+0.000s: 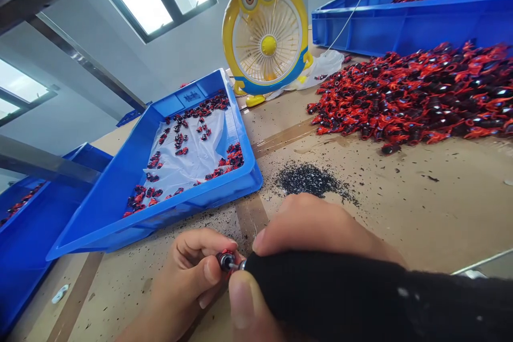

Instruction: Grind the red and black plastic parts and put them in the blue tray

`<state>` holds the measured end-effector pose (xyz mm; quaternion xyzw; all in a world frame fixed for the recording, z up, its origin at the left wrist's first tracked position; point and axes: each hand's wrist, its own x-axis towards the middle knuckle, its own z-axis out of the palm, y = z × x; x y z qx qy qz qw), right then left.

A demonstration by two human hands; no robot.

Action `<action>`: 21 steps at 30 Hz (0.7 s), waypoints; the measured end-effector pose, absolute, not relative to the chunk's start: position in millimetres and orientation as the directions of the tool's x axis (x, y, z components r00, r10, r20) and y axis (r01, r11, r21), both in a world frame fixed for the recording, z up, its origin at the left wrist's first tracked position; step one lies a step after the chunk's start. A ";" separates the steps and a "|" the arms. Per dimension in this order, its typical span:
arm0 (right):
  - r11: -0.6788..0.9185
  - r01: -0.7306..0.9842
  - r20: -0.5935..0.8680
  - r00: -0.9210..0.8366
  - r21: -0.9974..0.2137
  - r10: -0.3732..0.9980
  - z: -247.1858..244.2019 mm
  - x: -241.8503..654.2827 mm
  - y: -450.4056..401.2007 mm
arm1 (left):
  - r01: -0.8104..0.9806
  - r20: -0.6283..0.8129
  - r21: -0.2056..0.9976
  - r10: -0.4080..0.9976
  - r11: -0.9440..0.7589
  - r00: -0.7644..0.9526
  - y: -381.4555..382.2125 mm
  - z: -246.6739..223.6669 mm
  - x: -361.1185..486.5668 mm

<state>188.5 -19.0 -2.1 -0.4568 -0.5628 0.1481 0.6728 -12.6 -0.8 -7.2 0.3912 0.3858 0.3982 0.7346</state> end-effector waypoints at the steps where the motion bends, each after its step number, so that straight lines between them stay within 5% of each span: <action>1: 0.546 0.332 0.633 0.279 -0.769 0.722 -0.9 190.0 -19.3 | -0.284 -0.258 0.880 0.884 0.382 0.389 -1.4 -6.6 -12.5; 16: 0.592 0.423 0.666 0.039 -0.686 0.745 4.6 204.6 -11.8 | -0.309 -0.232 0.874 0.882 0.374 0.411 -0.7 -7.8 -10.9; 21: 0.581 0.342 0.654 0.155 -0.739 0.741 -1.6 204.7 -15.0 | -0.252 -0.251 0.902 0.902 0.350 0.351 -0.6 -7.7 -11.5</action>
